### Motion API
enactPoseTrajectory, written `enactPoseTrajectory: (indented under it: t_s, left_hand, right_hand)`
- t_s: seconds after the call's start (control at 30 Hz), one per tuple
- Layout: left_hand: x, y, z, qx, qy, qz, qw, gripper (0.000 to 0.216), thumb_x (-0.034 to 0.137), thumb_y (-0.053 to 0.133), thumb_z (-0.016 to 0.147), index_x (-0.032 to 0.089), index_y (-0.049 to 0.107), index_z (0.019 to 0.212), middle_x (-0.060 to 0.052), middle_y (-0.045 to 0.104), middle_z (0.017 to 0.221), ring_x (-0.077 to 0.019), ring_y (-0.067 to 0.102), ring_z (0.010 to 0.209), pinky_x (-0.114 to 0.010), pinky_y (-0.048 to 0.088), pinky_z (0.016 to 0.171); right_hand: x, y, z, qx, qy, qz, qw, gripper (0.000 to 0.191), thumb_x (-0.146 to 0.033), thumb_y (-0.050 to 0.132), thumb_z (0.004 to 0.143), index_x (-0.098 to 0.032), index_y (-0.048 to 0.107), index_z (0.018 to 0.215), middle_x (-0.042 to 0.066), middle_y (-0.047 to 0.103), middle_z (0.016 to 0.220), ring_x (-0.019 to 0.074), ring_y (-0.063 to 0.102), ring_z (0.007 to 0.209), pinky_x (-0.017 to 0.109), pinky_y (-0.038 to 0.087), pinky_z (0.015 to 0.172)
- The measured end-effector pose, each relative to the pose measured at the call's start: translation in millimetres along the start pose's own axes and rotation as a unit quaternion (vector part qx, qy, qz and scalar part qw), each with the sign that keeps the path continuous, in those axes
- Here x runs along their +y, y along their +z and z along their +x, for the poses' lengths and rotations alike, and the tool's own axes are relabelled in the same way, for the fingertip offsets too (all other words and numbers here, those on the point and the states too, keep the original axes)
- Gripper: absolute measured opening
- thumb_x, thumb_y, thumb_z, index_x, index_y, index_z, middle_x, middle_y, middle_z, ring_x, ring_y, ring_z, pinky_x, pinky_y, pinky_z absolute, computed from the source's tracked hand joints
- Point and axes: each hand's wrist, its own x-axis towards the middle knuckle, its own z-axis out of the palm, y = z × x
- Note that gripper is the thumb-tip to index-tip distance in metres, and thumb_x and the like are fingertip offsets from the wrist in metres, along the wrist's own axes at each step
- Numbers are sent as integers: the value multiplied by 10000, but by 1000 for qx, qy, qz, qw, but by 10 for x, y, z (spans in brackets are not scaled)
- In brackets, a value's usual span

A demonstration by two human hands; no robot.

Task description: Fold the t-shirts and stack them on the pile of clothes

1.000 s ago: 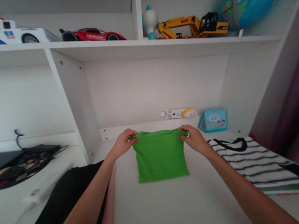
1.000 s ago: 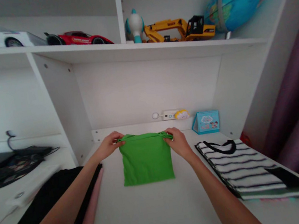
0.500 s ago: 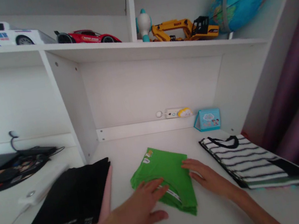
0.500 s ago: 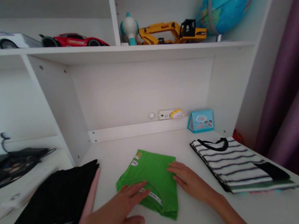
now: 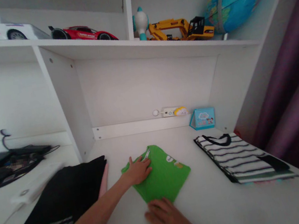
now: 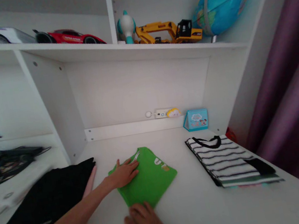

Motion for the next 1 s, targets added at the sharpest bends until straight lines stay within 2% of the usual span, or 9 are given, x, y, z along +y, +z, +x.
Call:
enactPoseTrajectory:
  t_s: [0.13, 0.23, 0.3, 0.4, 0.57, 0.67, 0.8, 0.9, 1.0]
  left_hand:
    - [6, 119, 184, 35, 15, 9, 999, 452, 318, 247, 884, 242, 286, 1327, -78, 235, 1443, -298, 162, 1318, -693, 85, 951]
    - [17, 117, 66, 73, -54, 8, 996, 526, 361, 222, 887, 136, 209, 1363, -156, 140, 1452, -294, 98, 1329, -614, 133, 995]
    - [17, 98, -102, 52, -67, -3, 996, 665, 495, 228, 862, 81, 146, 1375, -202, 80, 1446, -312, 60, 1328, -587, 137, 1007]
    - [-3, 79, -337, -16, -28, -12, 999, 863, 691, 262, 750, 138, 80, 1387, -175, 10, 1451, -329, 1, 1326, -635, 64, 986]
    - [-157, 99, -411, -25, -12, -17, 999, 858, 721, 261, 723, 225, 30, 1386, -113, -32, 1457, -302, -17, 1332, -657, 10, 970]
    - [-327, 120, -348, 10, -73, 1, 997, 811, 672, 216, 772, 168, 65, 1390, -150, 36, 1457, -317, 22, 1331, -646, 28, 977]
    - [-458, 92, -316, 45, -220, 38, 974, 697, 538, 288, 825, 47, 304, 1319, -250, 258, 1394, -379, 181, 1293, -624, 188, 951]
    - [-390, 36, -347, 73, -193, 19, 978, 467, 410, 359, 827, 88, 536, 1115, -212, 495, 1221, -325, 428, 1155, -466, 346, 910]
    - [-250, 5, -393, 80, -154, -45, 984, 319, 353, 406, 805, 135, 606, 924, -136, 606, 967, -241, 582, 891, -329, 428, 772]
  right_hand:
    - [-101, -246, 175, -28, -69, 109, 991, 415, -227, 390, 871, -221, 389, 1287, 74, 458, 1318, 199, 371, 1232, 415, 288, 1024]
    - [249, -519, 240, 16, 41, 83, 996, 425, -214, 268, 903, -155, 378, 1309, 71, 381, 1375, 142, 309, 1267, 319, 234, 1056]
    - [581, -580, 244, 0, 120, 29, 992, 466, -293, 279, 904, -135, 328, 1341, 89, 284, 1422, 186, 210, 1312, 383, 178, 1069]
    - [1032, -515, 163, -50, 177, 7, 983, 542, -460, 340, 866, -232, 292, 1355, 69, 232, 1439, 258, 169, 1321, 520, 174, 1029]
    - [1382, -413, -94, -57, 274, -7, 960, 578, -490, 240, 877, -203, 222, 1378, 140, 184, 1442, 315, 147, 1316, 627, 215, 937]
    - [1410, -432, -159, -50, 295, -19, 954, 536, -440, 299, 873, -217, 277, 1359, 127, 251, 1428, 302, 209, 1304, 576, 266, 935]
    - [1456, -470, -59, -15, 335, -38, 941, 392, -353, 397, 844, -131, 523, 1142, 179, 546, 1179, 288, 487, 1100, 422, 396, 835]
    - [1542, -451, 99, 9, 370, -35, 928, 315, -360, 420, 843, -107, 587, 928, 149, 623, 948, 246, 574, 904, 367, 428, 743]
    - [1638, -386, 237, 14, 391, -11, 920, 264, -370, 508, 819, -130, 572, 906, 62, 618, 889, 177, 583, 815, 340, 451, 714]
